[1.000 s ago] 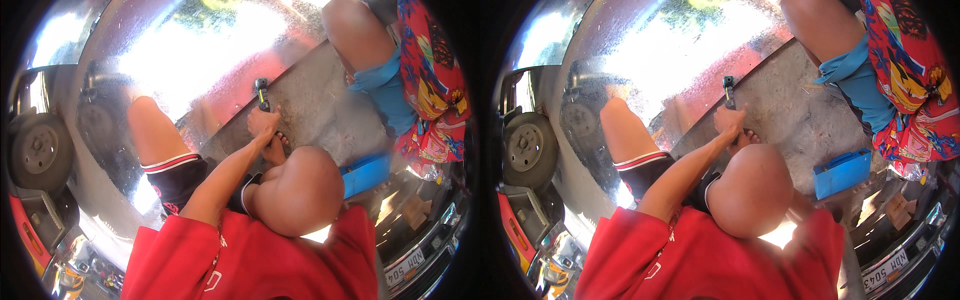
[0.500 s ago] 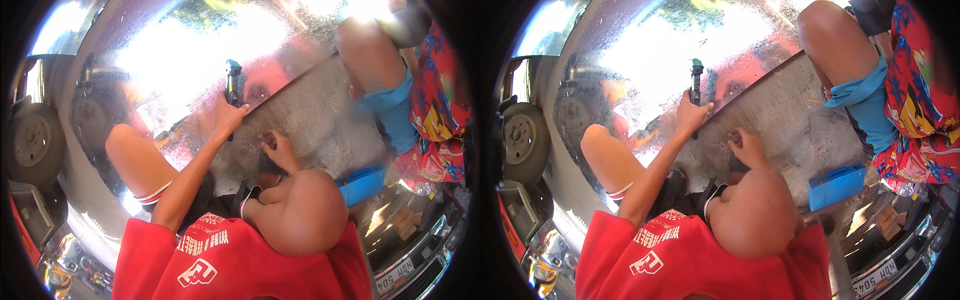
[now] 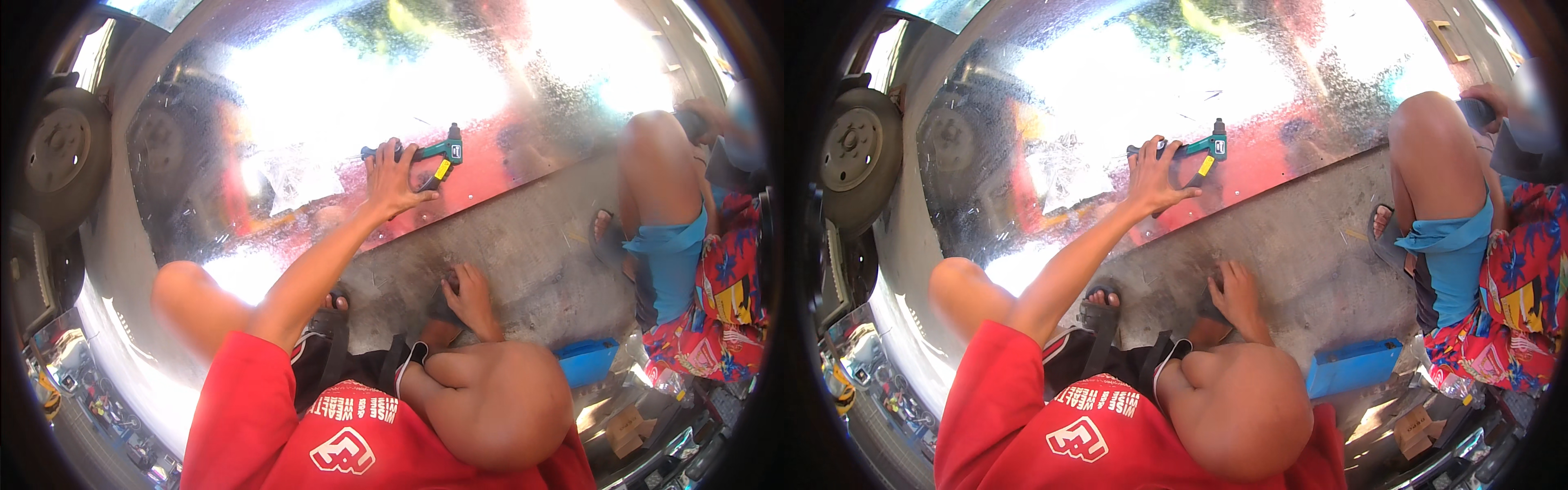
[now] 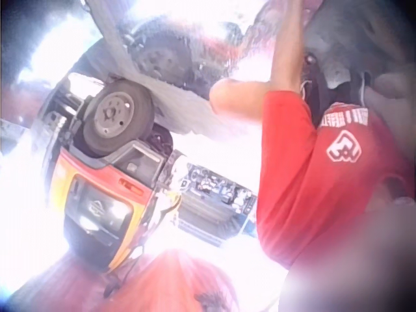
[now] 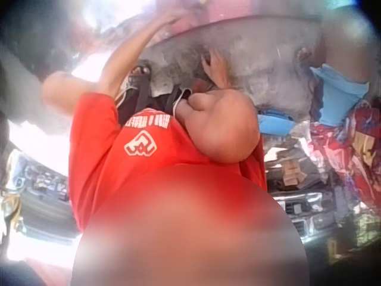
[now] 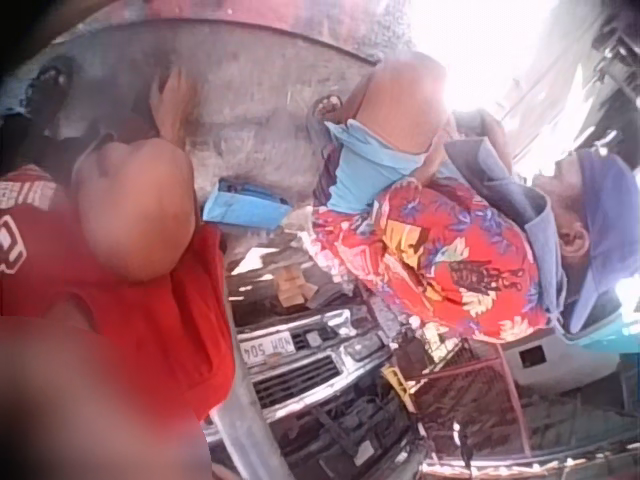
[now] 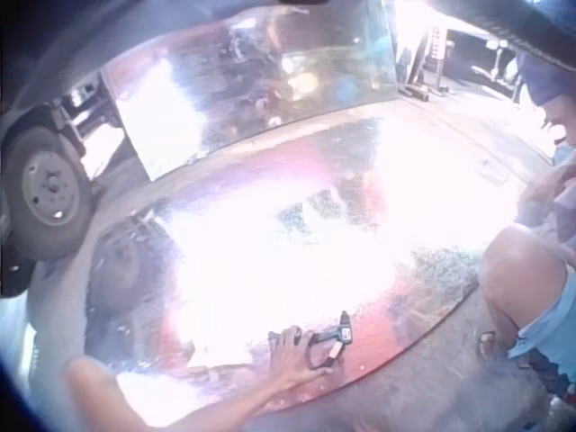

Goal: The person uses a nail gun to fasten a metal sheet to a wooden board. They repeatedly load nails, position the gun, and fire to secure the sheet while sitting on the ground.

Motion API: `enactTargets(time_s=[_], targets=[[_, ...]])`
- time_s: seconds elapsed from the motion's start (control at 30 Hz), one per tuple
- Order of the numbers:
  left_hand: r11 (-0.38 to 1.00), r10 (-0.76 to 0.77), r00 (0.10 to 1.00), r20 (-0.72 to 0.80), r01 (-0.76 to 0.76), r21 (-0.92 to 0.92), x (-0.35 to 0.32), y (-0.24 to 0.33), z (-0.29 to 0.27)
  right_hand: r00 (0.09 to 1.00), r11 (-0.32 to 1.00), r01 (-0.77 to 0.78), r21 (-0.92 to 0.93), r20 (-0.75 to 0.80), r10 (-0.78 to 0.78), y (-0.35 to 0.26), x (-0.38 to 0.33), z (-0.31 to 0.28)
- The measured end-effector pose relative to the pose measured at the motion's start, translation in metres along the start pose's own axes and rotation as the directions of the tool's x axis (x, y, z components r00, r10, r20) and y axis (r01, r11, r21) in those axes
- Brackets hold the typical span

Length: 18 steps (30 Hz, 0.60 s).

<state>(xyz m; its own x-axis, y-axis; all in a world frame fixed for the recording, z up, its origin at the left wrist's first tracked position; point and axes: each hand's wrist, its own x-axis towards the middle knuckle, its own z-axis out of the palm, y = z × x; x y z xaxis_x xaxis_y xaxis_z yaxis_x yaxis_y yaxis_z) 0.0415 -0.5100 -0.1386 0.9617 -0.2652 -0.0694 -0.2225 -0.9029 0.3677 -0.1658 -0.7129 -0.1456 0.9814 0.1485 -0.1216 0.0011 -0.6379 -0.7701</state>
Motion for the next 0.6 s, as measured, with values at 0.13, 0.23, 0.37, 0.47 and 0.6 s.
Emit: enactTargets(time_s=[0.13, 0.23, 0.37, 0.47, 0.6], targets=[[0.999, 0.013, 0.989, -0.145, -0.019, -0.038, 0.011, -0.023, -0.013, 0.987, 0.965, 0.150, -0.213, -0.025, -0.159, 0.006, -0.005, 0.015], [0.994, 0.081, 0.973, -0.216, -0.095, -0.052, 0.022, -0.031, -0.015, 0.990, 0.969, 0.140, -0.202, 0.015, -0.140, 0.010, -0.003, 0.019], [0.983, 0.148, 0.954, -0.261, -0.171, -0.070, 0.026, -0.024, 0.005, 0.981, 0.953, 0.172, -0.251, -0.041, -0.188, 0.013, 0.001, 0.021], [0.984, 0.179, 0.917, -0.357, -0.165, 0.069, 0.020, -0.018, 0.022, 0.988, 0.956, 0.138, -0.260, -0.038, -0.152, 0.012, 0.002, 0.022], [0.989, 0.149, 0.909, -0.390, -0.135, 0.063, 0.018, -0.020, 0.033, 0.993, 0.955, 0.111, -0.275, -0.013, -0.119, 0.009, 0.003, 0.023]])
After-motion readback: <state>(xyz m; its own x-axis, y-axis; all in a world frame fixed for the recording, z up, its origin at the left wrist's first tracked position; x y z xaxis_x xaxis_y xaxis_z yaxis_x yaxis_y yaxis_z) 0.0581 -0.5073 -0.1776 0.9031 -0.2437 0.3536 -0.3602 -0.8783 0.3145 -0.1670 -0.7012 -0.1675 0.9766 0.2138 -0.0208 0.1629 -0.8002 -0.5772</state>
